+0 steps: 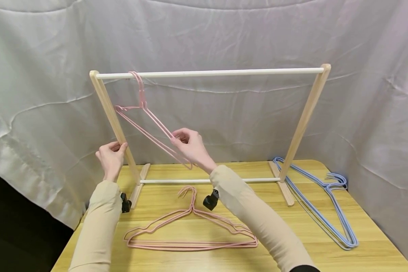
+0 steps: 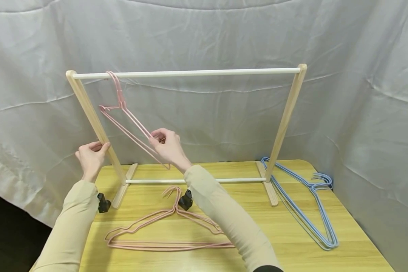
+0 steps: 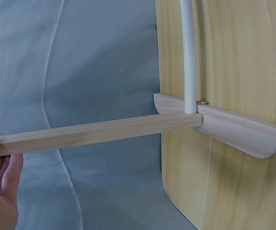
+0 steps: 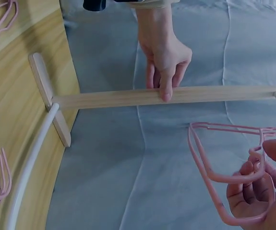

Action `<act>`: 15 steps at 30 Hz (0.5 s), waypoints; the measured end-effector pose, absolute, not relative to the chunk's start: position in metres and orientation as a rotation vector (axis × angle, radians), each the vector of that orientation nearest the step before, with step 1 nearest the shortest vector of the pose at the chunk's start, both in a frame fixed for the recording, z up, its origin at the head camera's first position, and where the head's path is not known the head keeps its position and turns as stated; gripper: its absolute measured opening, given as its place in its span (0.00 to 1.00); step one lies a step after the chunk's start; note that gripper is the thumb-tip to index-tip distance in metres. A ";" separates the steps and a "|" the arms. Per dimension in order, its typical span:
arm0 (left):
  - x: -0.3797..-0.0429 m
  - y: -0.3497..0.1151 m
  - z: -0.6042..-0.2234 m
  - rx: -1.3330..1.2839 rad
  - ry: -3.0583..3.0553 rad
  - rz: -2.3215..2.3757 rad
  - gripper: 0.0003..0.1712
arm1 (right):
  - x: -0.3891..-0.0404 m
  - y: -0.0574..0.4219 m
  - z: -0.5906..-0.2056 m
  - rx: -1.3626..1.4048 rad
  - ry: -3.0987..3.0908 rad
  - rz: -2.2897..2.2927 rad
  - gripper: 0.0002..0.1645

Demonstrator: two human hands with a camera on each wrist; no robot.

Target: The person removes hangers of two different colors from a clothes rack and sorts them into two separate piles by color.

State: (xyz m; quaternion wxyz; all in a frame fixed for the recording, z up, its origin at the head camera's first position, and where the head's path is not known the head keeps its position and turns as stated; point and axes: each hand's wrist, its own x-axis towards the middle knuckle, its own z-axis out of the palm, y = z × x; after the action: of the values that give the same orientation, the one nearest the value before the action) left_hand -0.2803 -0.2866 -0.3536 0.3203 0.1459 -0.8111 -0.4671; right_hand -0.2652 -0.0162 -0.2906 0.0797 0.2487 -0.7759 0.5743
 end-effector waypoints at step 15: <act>-0.281 -0.287 -0.355 0.376 -2.122 -1.227 0.19 | -0.266 -0.013 -0.287 0.558 -2.305 1.679 0.07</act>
State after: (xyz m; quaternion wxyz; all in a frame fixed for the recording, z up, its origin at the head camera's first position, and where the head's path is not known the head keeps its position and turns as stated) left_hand -0.2813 -0.2872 -0.3549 0.3249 0.1434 -0.8093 -0.4679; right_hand -0.2661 -0.0134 -0.2866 0.1176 0.1906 -0.7877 0.5739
